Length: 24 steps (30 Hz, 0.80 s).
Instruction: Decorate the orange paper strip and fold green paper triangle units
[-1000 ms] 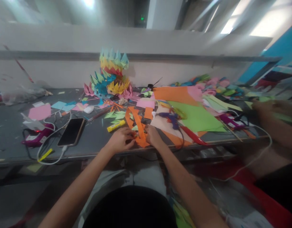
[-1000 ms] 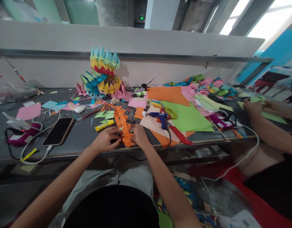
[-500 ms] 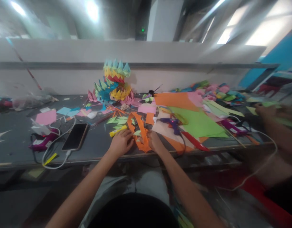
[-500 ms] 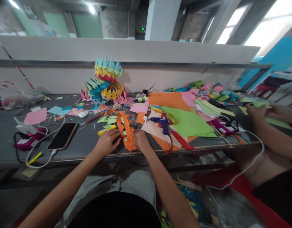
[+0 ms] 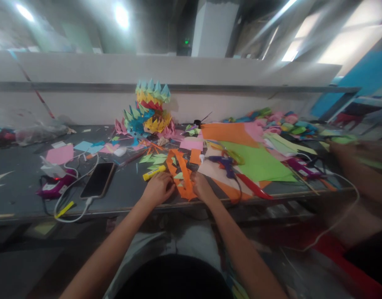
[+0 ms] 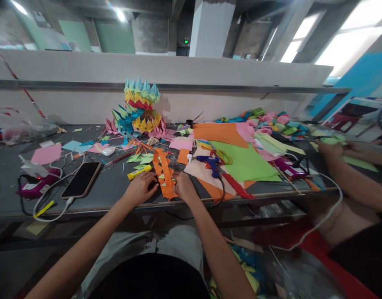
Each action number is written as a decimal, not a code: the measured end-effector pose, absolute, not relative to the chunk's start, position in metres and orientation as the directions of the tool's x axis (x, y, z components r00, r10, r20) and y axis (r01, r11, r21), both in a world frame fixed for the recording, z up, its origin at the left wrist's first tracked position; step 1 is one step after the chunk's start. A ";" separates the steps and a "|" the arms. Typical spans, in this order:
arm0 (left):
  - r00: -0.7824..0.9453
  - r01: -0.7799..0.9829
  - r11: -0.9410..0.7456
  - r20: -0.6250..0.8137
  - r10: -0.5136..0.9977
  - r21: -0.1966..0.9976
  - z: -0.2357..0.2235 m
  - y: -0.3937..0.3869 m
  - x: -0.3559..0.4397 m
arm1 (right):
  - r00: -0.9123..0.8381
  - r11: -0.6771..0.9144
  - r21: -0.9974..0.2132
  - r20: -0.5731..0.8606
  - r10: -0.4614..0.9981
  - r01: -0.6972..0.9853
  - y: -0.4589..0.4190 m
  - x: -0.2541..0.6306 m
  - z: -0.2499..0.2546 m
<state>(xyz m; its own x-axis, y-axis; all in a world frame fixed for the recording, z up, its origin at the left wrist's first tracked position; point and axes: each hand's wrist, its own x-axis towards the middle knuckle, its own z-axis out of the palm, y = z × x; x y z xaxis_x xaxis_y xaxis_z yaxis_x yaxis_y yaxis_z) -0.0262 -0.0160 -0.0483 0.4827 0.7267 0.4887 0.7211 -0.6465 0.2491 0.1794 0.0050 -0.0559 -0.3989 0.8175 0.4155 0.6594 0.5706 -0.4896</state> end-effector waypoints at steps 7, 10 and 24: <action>0.499 0.719 -0.644 0.448 0.741 0.264 -0.047 -0.017 -0.027 | -0.410 0.594 -0.561 0.431 0.804 0.576 -0.002 0.178 -0.047; 0.519 0.709 -0.656 0.439 0.734 0.259 -0.046 -0.017 -0.026 | -0.423 0.611 -0.593 0.441 0.791 0.524 -0.005 0.178 -0.039; 0.482 0.722 -0.573 0.312 0.818 0.387 -0.038 -0.017 -0.011 | -0.336 0.436 -0.900 0.404 0.851 0.021 -0.004 0.190 -0.023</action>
<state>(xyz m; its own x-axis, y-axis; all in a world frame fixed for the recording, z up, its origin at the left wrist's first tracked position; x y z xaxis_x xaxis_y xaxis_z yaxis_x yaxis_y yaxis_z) -0.0111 -0.0167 -0.0384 0.4823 0.8185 0.3122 0.7220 -0.5733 0.3875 0.1897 -0.0041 -0.0226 -0.3363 0.8507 0.4040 0.0215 0.4358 -0.8998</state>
